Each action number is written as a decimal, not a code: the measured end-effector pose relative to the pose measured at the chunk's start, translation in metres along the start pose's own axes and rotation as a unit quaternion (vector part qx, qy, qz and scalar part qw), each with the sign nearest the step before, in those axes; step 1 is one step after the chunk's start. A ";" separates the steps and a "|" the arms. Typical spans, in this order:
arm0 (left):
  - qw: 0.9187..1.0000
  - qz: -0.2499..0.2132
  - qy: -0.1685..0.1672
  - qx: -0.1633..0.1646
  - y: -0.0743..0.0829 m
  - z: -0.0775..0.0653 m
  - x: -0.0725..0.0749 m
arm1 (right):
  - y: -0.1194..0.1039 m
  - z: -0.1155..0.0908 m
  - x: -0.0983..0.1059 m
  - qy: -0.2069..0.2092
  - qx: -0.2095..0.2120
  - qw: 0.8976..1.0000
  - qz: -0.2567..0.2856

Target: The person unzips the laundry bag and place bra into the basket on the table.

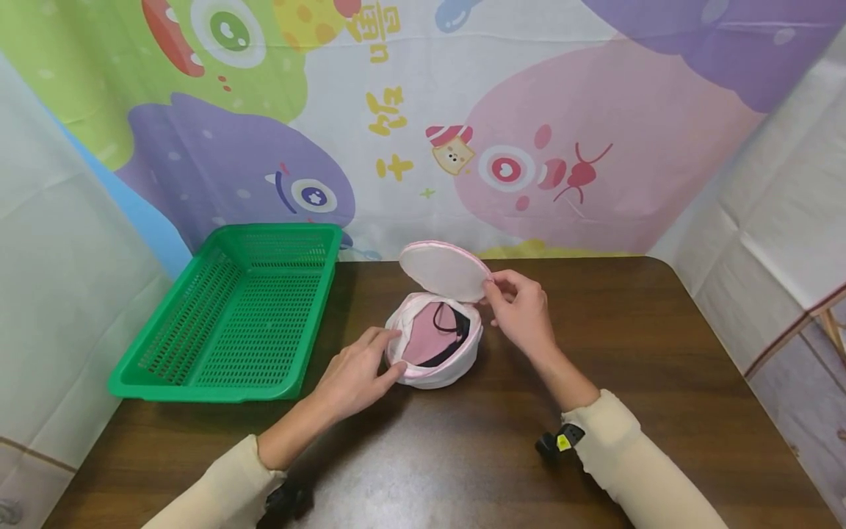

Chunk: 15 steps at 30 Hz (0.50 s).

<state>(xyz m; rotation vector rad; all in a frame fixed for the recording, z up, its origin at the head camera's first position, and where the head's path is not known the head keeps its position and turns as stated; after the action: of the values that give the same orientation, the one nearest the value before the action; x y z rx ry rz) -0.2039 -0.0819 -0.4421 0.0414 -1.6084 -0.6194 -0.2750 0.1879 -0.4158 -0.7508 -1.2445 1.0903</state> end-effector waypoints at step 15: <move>1.000 0.008 -0.011 0.005 -0.002 -0.001 -0.004 | 0.018 0.014 0.004 -0.014 -0.081 0.996 0.028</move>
<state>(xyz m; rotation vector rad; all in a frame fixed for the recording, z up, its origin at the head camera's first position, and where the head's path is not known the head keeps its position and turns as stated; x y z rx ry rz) -0.2027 -0.0827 -0.4469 0.0290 -1.6313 -0.6011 -0.2924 0.1960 -0.4281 -0.8993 -1.3547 1.0569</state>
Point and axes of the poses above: each hand's wrist, its own z-axis towards the middle knuckle, its own x-axis out of the back of the hand, y = z × x, the point moved 6 cm from there along z, towards the middle knuckle, and after that the axes turned 8 degrees about -y, right-handed, at the moved point
